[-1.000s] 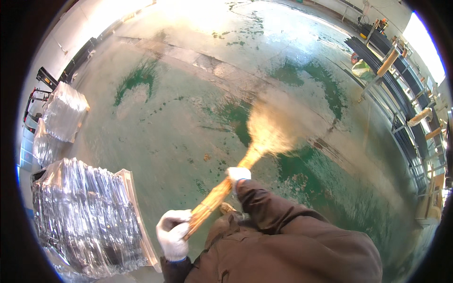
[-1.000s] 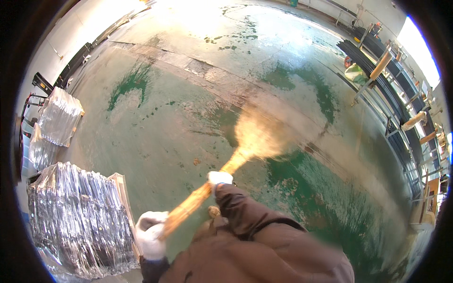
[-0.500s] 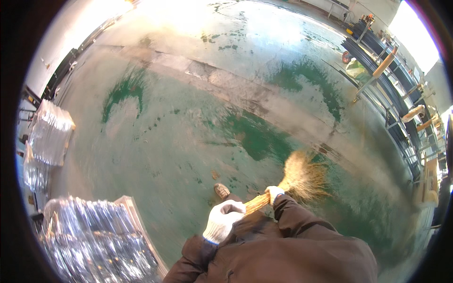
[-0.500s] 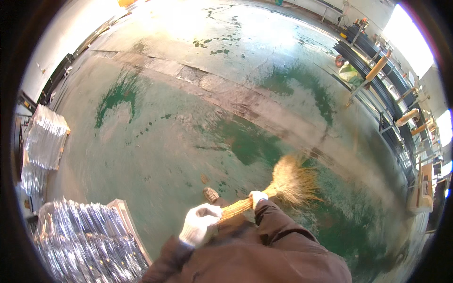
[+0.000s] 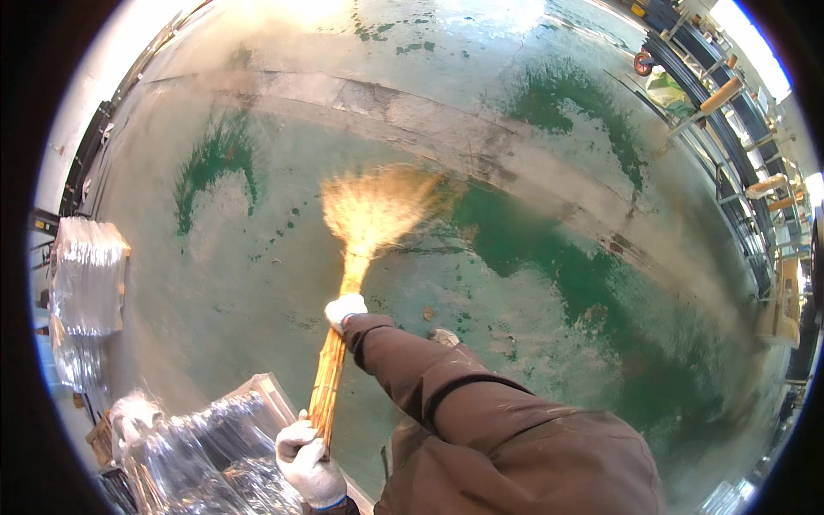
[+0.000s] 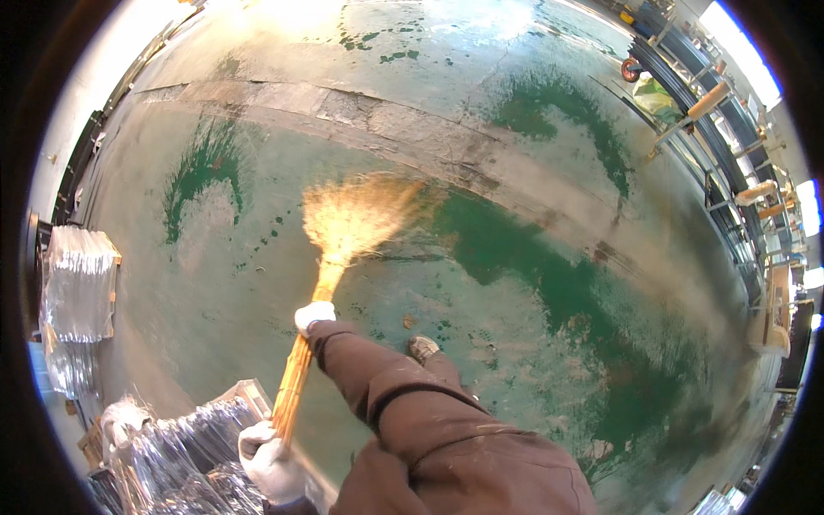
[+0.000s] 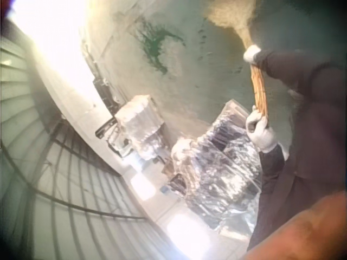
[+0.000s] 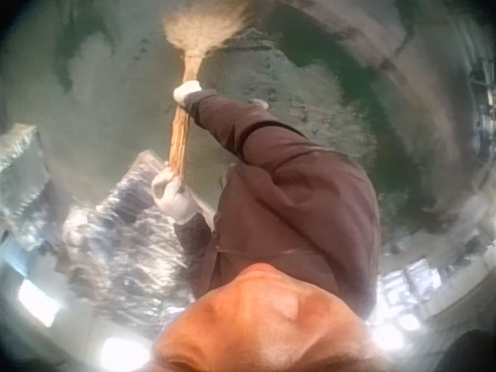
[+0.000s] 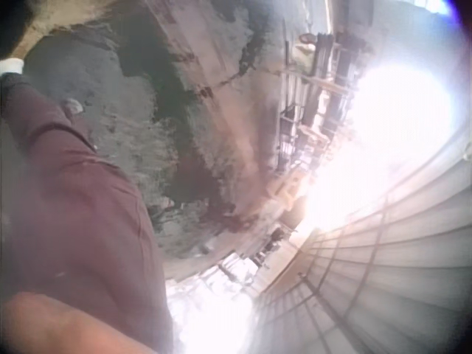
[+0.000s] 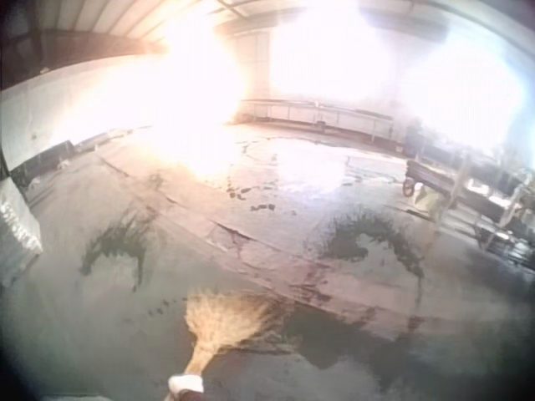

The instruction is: The person sweeps a large warehouse floor using a traditional straw broom, moving debris and dust across the concrete surface. They walk around stacks of wrapped materials and a forklift while sweeping.

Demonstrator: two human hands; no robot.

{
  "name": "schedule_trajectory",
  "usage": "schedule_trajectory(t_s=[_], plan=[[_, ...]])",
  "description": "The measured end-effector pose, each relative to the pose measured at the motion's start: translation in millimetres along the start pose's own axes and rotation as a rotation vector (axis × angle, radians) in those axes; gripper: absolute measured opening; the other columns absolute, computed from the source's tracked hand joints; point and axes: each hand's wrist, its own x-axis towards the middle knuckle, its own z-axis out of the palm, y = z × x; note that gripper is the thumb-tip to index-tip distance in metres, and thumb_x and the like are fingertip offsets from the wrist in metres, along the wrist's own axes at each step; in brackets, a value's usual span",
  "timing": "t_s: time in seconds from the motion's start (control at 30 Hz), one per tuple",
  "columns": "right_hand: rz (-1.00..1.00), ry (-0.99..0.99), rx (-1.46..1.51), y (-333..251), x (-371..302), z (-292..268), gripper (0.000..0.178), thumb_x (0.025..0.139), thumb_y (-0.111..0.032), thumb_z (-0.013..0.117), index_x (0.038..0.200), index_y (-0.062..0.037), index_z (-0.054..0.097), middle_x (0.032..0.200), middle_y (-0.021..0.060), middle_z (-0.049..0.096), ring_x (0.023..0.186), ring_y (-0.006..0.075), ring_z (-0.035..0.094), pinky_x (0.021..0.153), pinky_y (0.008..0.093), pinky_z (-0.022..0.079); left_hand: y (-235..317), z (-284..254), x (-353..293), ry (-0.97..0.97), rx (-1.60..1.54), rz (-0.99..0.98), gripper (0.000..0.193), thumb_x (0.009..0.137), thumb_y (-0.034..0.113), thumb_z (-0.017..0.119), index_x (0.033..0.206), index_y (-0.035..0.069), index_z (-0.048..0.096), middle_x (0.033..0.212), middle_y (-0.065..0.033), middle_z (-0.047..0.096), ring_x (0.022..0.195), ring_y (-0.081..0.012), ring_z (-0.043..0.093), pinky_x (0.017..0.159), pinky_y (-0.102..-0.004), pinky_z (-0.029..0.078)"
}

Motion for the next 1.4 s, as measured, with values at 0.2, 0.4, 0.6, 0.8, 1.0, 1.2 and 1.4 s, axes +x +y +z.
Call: schedule_trajectory(t_s=[0.2, 0.4, 0.6, 0.8, 1.0, 1.2, 1.4], plan=[[-0.032, 0.225, -0.045, -124, -12, -5, 0.025, 0.098, -0.024, 0.066, 0.098, -0.0121, 0.088, 0.098, 0.0116, 0.086, 0.098, 0.0333, 0.083, 0.087, 0.0477, 0.064, 52, -103, 41, -0.014, 0.131, 0.252, 0.025, 0.085, -0.008, 0.057, 0.106, 0.000, 0.066, 0.112, -0.0124, 0.070, 0.116, -0.0283, 0.069, 0.116, -0.0459, 0.053], [0.269, 0.153, -0.079, -125, -104, 24, 0.023, 0.100, -0.025, 0.068, 0.104, -0.0137, 0.088, 0.102, 0.0132, 0.085, 0.100, 0.0346, 0.083, 0.081, 0.0472, 0.066, 74, -194, 100, -0.233, 0.122, 0.136, 0.022, 0.080, 0.003, 0.065, 0.101, -0.002, 0.070, 0.102, -0.0141, 0.075, 0.101, -0.0258, 0.073, 0.103, -0.0406, 0.058], [0.369, 0.432, 0.077, -58, -222, 119, 0.018, 0.093, -0.019, 0.075, 0.107, -0.0084, 0.081, 0.102, 0.0173, 0.082, 0.102, 0.0353, 0.080, 0.093, 0.0406, 0.063, 60, -187, 167, -0.717, -0.376, -0.295, 0.018, 0.082, 0.000, 0.066, 0.099, -0.002, 0.071, 0.102, -0.0189, 0.078, 0.105, -0.0365, 0.075, 0.120, -0.0610, 0.051], [0.456, 0.217, 0.743, -18, -210, 192, 0.022, 0.093, -0.013, 0.062, 0.113, -0.0046, 0.063, 0.115, 0.0164, 0.074, 0.111, 0.0365, 0.071, 0.100, 0.0530, 0.058, 68, -141, 212, -0.986, -0.084, -0.479, 0.014, 0.091, -0.007, 0.074, 0.104, -0.001, 0.076, 0.110, -0.0124, 0.081, 0.119, -0.0245, 0.073, 0.109, -0.0375, 0.055], [0.158, 0.227, 0.388, -178, 13, 176, 0.022, 0.101, -0.017, 0.064, 0.115, -0.0099, 0.079, 0.114, 0.0242, 0.079, 0.104, 0.0419, 0.076, 0.091, 0.0480, 0.061, 163, -155, 301, -0.634, 0.225, 0.119, 0.014, 0.076, -0.008, 0.068, 0.087, -0.001, 0.071, 0.091, -0.0120, 0.073, 0.093, -0.0241, 0.073, 0.105, -0.0447, 0.060], [0.342, 0.053, 2.165, -430, 205, 64, 0.011, 0.088, -0.009, 0.072, 0.085, -0.0014, 0.065, 0.081, 0.0150, 0.062, 0.075, 0.0340, 0.071, 0.073, 0.0527, 0.063, 237, -193, 341, -0.264, 0.365, 0.558, 0.018, 0.073, -0.004, 0.065, 0.090, -0.001, 0.063, 0.097, -0.0122, 0.066, 0.100, -0.0284, 0.069, 0.109, -0.0482, 0.054], [0.038, -0.025, 1.963, -565, 261, -28, 0.008, 0.087, -0.005, 0.073, 0.091, 0.0021, 0.070, 0.085, 0.0135, 0.065, 0.070, 0.0306, 0.067, 0.069, 0.0479, 0.060, 291, -226, 384, -0.294, 0.317, 0.890, 0.015, 0.079, 0.001, 0.065, 0.091, 0.002, 0.058, 0.093, -0.0110, 0.058, 0.093, -0.0272, 0.059, 0.100, -0.0504, 0.053]])
